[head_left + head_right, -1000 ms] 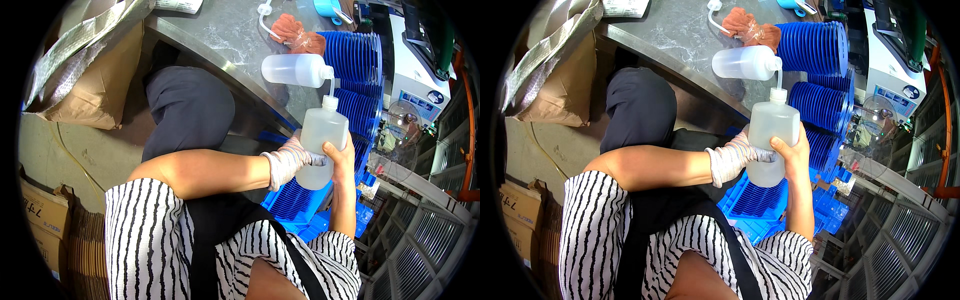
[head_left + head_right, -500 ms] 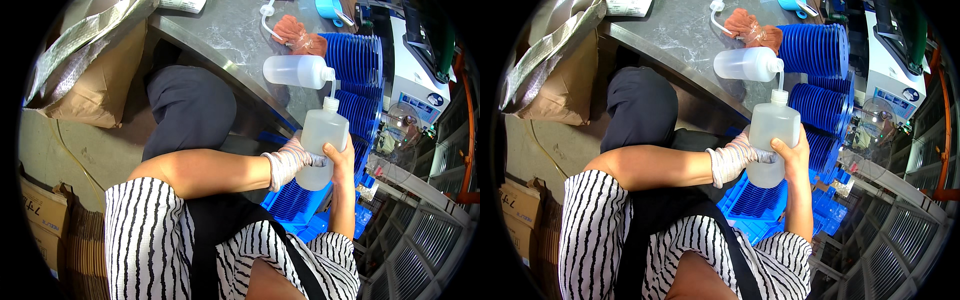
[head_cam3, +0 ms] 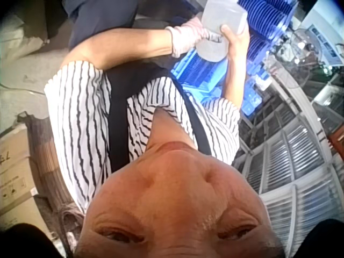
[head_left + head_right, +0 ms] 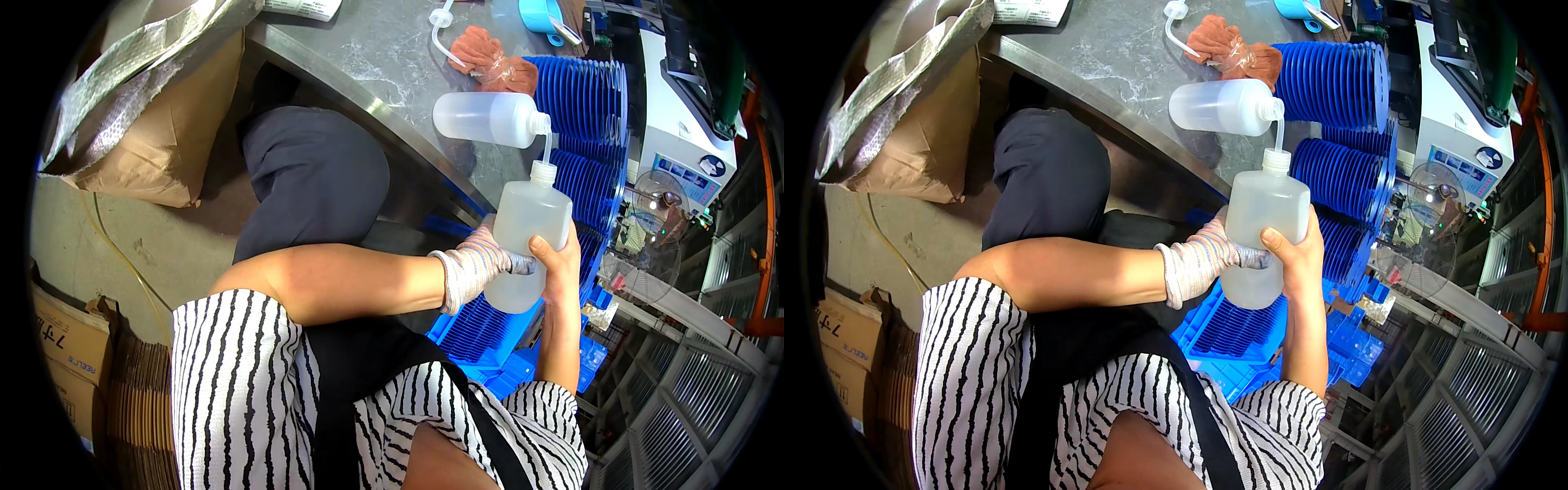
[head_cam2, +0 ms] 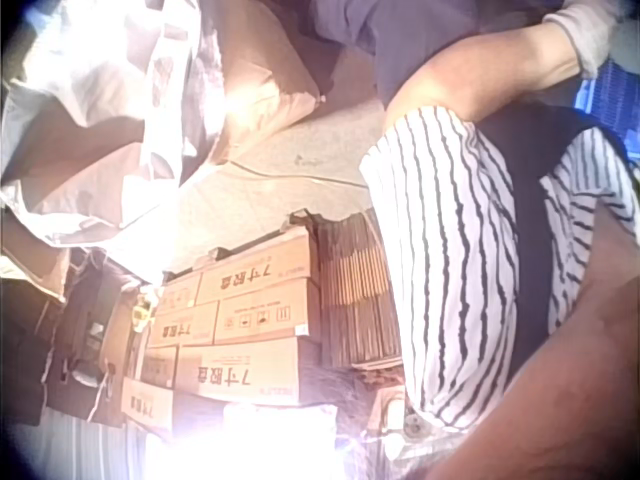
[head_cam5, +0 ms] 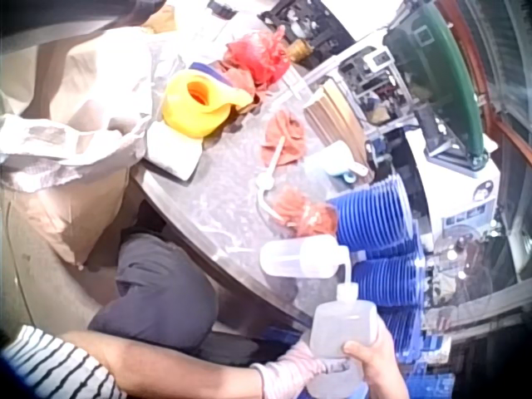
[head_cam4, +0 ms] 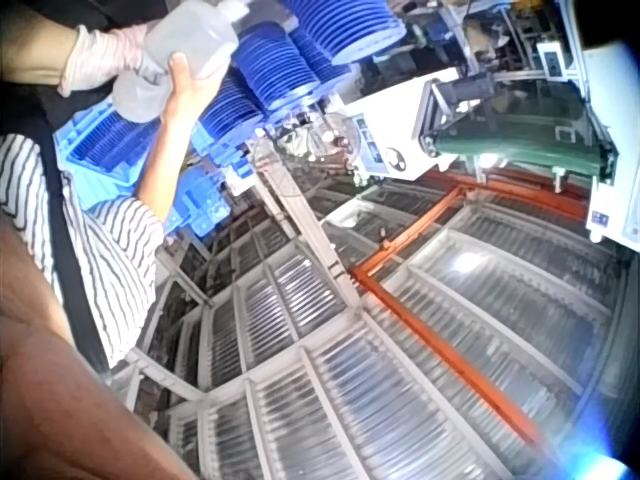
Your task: The person sits at a metal table in a workshop and uses a cloth to wipe the nozzle of a white plastic squeeze bottle. They then pick up a second white bottle and pour liquid from the first bottle into the second one. The person handles the bottles and a cloth throughout the process.
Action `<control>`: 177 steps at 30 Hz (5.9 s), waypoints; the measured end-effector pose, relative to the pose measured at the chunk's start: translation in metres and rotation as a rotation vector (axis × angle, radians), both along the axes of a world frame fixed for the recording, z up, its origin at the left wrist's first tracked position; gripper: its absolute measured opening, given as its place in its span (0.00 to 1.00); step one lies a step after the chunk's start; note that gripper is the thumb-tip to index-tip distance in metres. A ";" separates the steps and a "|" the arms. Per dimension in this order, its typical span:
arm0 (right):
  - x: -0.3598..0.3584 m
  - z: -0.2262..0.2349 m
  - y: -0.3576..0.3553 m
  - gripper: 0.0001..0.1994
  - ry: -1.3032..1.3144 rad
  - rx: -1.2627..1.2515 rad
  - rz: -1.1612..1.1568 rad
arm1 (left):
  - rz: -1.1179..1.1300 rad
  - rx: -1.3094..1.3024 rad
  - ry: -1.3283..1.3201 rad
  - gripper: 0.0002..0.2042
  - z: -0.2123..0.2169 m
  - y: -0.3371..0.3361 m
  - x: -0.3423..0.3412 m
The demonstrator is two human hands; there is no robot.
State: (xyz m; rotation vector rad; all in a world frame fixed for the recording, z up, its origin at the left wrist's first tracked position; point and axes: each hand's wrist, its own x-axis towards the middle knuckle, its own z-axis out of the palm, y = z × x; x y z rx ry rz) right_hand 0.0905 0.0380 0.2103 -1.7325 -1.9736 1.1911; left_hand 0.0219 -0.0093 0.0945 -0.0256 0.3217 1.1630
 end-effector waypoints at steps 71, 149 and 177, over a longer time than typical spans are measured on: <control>0.001 -0.001 0.002 0.43 -0.008 0.001 -0.003 | -0.003 0.003 0.053 0.37 -0.006 -0.004 0.003; 0.011 0.015 -0.031 0.37 0.063 0.099 0.022 | 0.080 0.284 -0.015 0.39 0.010 -0.019 -0.012; 0.014 0.016 -0.032 0.39 0.066 0.109 -0.002 | 0.028 0.248 0.058 0.39 0.016 -0.022 -0.011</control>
